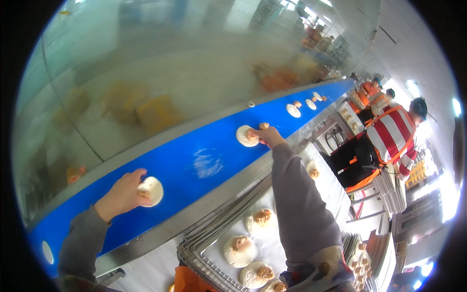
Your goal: The person repeatedly picks dough discs and filling portions from a blue conveyor belt, places them on metal trays, and folds the dough around the filling to form buns. The person arranges the finished buns on trays and continues the cycle throughout the clip.
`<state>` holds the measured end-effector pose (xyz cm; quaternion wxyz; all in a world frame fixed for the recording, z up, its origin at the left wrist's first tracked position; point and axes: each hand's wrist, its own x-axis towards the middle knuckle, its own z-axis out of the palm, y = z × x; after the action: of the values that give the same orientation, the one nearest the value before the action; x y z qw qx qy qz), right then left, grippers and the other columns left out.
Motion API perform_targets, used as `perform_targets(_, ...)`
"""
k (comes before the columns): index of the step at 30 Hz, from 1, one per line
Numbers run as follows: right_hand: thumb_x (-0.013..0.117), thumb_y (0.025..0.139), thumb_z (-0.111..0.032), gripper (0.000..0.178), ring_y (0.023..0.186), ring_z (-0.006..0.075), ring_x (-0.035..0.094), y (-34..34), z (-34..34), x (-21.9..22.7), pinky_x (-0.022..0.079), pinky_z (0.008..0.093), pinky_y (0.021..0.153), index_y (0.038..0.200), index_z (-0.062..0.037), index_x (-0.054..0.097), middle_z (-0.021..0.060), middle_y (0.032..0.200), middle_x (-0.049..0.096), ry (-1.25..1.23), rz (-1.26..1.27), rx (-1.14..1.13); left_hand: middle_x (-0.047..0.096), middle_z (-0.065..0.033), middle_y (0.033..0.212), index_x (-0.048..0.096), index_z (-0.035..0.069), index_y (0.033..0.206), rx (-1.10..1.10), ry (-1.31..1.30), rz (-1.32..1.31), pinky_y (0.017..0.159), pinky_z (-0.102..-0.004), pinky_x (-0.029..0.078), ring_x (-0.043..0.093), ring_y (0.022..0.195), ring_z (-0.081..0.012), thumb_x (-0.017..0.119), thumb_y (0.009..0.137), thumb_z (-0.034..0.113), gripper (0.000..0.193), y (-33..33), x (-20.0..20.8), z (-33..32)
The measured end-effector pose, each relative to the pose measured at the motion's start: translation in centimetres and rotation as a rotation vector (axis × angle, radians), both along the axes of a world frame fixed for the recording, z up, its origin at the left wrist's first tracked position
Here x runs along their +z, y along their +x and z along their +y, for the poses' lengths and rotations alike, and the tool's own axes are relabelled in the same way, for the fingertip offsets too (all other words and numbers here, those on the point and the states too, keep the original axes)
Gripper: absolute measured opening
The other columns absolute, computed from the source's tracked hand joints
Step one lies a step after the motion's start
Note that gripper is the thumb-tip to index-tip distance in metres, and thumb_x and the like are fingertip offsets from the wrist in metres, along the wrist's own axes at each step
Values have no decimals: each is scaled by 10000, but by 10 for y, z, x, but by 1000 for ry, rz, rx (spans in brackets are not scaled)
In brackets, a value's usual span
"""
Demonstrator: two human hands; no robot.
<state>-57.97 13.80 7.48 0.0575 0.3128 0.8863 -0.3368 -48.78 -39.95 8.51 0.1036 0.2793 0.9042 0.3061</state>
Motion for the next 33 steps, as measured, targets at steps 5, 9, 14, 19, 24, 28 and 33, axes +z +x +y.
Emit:
perform_targets(5,825,688,-544,709,1017,318,676,7,-79,8,486,453,899,1163,-34,698,188,1090,717,209,32,427,645,-175,1006,620,-1,1066,-29,-35,23,810,-382,529,649,918,-345,822,744,122,399,34,22,-43)
perform_targets(9,819,716,-405,627,1043,327,675,49,-114,28,507,418,932,1201,-34,678,180,1126,706,147,227,520,660,-128,1045,618,-20,1075,101,216,-567,755,-332,542,661,899,-230,767,782,56,337,46,60,-54)
perform_targets(14,821,848,-366,757,1078,211,675,130,-5,120,547,343,912,1440,-23,498,130,1186,684,-487,421,374,676,-92,1085,587,-9,1214,143,788,-1051,861,-305,543,668,968,-181,671,867,24,359,87,105,17)
perform_targets(19,682,985,-268,375,1064,153,654,233,147,138,543,293,869,1301,-81,604,45,1193,671,-708,643,-246,687,-114,1204,569,-21,1349,-290,473,-1199,943,-317,541,671,1077,-182,709,947,161,463,132,145,151)
perform_targets(24,647,1014,-287,380,1054,160,650,276,195,94,534,285,880,1308,-54,585,59,1193,654,-758,516,-290,714,-178,1102,571,-25,1325,-700,298,-920,887,-349,545,703,1010,-241,760,905,224,524,178,131,286)
perform_targets(28,686,994,-282,542,1153,184,635,332,167,109,530,336,978,1411,15,509,83,1274,638,-943,368,177,707,-214,1110,568,-12,1329,-855,189,-654,885,-355,545,697,1028,-265,750,905,237,524,192,106,293)
perform_targets(33,753,911,-142,606,1174,184,620,372,76,115,516,345,1024,1426,49,496,109,1264,651,-878,18,363,692,-257,1064,518,-10,1319,-764,118,-440,880,-453,533,683,1008,-397,719,899,214,518,188,83,279)
